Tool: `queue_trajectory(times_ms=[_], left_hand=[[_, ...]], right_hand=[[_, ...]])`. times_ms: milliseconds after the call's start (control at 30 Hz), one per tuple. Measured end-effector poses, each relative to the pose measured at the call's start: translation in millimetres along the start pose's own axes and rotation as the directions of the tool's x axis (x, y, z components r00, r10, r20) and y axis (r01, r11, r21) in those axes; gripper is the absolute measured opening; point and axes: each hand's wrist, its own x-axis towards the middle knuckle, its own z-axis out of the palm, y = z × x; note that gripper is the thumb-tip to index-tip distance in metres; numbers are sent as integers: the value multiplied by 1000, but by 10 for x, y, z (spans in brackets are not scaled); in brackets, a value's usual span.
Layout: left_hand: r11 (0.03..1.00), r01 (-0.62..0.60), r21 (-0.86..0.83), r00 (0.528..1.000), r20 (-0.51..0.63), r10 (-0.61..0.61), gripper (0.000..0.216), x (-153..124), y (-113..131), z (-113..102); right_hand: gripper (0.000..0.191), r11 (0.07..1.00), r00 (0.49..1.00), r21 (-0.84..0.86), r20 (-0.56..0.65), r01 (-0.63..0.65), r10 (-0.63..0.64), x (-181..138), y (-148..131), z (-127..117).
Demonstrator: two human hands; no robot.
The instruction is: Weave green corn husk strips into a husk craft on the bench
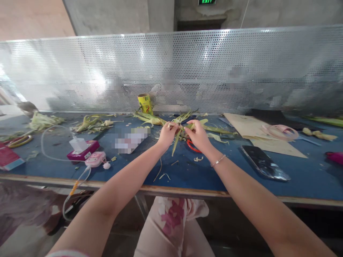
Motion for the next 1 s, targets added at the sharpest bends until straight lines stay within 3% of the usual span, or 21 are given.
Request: queue_trajectory(times_ms=[167, 300, 467, 633, 833, 1000], left_hand=[[999, 30, 18, 998, 53, -31, 8, -21, -21, 5], [981, -93, 168, 989, 127, 72, 10, -14, -52, -19], [930, -194, 311, 971, 196, 137, 11, -31, -5, -26], [918, -219, 330, 967, 200, 158, 5, -47, 5, -25], [972, -94, 217, 979, 200, 50, 14, -26, -91, -29], [990, 125, -69, 972, 211, -108, 10, -60, -35, 9]], right_hand=[[18, 998, 996, -37, -60, 57, -59, 27, -3, -38], [19, 992, 988, 30, -99, 120, -117, 29, -27, -44], [40, 972, 983, 167, -109, 166, -150, 15, -45, -34], [56, 950, 992, 298, -118, 88, -55, 0, -95, -39], [72, 923, 991, 382, -132, 43, 9, 14, -105, -26], [46, 957, 989, 276, -139, 95, -58, 26, -100, -58]])
